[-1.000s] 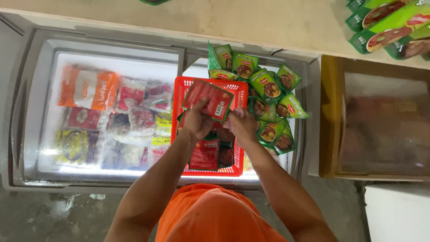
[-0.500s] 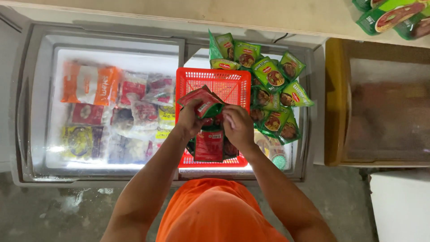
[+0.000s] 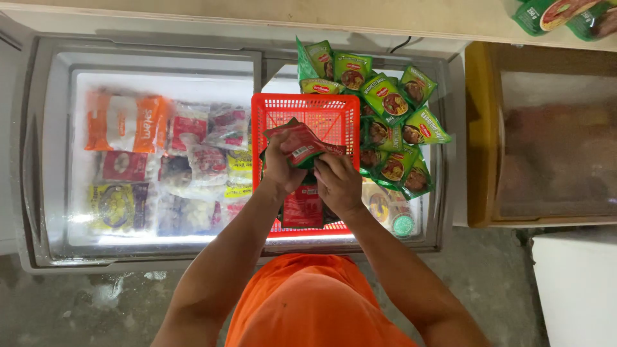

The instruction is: Picking up sauce packets from a shelf, wiping them with a cloth, and placing them into a red plastic basket.

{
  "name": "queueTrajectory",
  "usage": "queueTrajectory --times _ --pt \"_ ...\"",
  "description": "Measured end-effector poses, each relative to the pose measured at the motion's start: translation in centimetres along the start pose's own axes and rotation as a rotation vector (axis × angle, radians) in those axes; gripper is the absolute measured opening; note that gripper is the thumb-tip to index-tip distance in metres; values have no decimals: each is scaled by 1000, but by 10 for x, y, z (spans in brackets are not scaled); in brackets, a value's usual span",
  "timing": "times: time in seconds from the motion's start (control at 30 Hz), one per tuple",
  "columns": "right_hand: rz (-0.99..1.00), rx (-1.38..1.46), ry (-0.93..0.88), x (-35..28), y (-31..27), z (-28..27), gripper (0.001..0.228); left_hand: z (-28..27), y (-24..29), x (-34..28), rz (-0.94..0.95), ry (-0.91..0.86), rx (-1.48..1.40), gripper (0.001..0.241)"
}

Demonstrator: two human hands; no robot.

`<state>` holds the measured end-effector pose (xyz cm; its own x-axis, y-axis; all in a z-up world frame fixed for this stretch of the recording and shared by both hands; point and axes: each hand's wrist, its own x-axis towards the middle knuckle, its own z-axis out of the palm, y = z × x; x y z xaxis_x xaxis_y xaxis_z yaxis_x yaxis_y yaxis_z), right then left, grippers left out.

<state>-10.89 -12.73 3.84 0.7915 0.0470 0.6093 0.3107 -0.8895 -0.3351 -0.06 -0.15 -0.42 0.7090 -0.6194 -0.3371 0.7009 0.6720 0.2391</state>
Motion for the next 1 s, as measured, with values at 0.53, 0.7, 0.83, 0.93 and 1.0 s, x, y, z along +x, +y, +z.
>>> queueTrajectory --times 0.53,0.7,0.83,0.93,1.0 --pt "-28 42 32 12 -30 -7 28 47 5 -10 95 117 -109 46" --pt "42 -110 -148 8 -24 -2 30 7 -1 16 55 71 -107 52" --pt "13 -81 -152 11 -27 -6 38 16 6 14 53 63 -64 50" --pt "-85 -39 -144 15 -40 -8 50 8 3 19 16 102 -112 46" --pt "35 -8 -190 19 -50 -9 64 7 3 23 49 121 -44 45"
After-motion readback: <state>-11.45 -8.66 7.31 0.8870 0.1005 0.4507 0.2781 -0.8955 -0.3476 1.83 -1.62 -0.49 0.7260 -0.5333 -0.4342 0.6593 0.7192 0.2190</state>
